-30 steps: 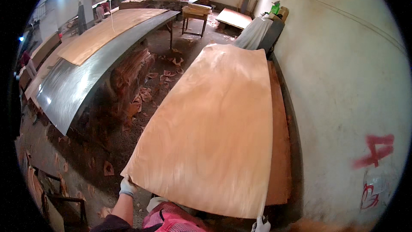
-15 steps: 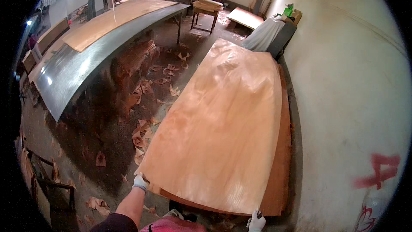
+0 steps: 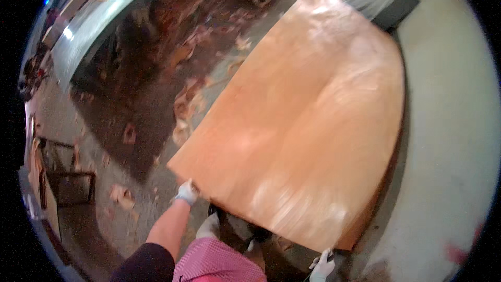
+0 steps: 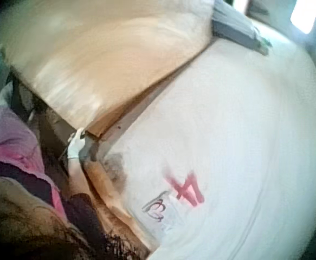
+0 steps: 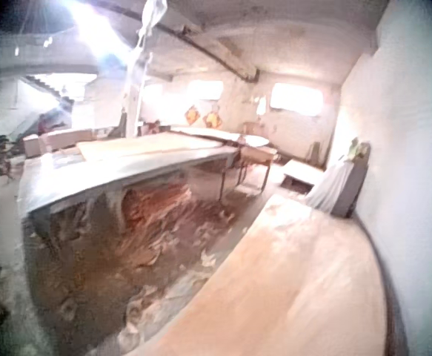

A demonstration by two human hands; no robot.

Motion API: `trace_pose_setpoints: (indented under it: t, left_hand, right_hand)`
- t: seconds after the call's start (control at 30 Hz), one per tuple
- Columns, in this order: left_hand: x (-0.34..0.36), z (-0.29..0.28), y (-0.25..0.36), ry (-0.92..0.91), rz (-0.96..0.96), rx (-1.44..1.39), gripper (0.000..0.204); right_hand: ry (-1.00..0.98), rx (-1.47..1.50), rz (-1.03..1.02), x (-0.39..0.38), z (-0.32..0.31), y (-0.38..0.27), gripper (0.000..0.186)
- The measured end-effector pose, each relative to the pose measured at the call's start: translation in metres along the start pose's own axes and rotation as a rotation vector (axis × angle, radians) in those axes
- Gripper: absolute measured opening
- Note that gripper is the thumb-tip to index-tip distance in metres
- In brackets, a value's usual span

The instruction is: The person applies adhesive and tape to repair a large sheet of wood veneer, smoothing the material by hand and with a tool, and then moves a large panel across the workshop to a stack.

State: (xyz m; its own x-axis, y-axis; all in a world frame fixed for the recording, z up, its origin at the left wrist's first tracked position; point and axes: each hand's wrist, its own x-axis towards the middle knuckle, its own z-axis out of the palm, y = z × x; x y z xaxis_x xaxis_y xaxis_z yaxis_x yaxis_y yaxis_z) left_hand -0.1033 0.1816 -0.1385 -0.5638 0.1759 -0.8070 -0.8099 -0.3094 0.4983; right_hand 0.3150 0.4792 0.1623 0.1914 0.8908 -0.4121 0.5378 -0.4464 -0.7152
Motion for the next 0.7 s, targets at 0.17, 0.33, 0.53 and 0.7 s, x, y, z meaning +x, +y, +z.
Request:
trace_pose_setpoints:
  t: [0.17,0.33,0.53,0.7]
  left_hand:
    - [0.007,-0.002,-0.035,0.179,-0.152,-0.126,0.044]
    - [0.026,0.0,-0.062,0.257,-0.17,-0.068,0.039]
    - [0.039,-0.009,-0.074,0.38,-0.159,0.233,0.014]
    - [0.044,-0.013,-0.081,0.378,-0.254,0.334,0.017]
  right_hand:
    - [-0.051,-0.043,0.133,0.024,0.005,0.04,0.027]
    - [-0.14,0.008,0.248,0.025,0.023,0.036,0.029]
    - [-0.054,0.038,0.246,0.061,0.016,0.072,0.036]
    - [-0.011,0.018,0.206,0.1,-0.003,0.096,0.036]
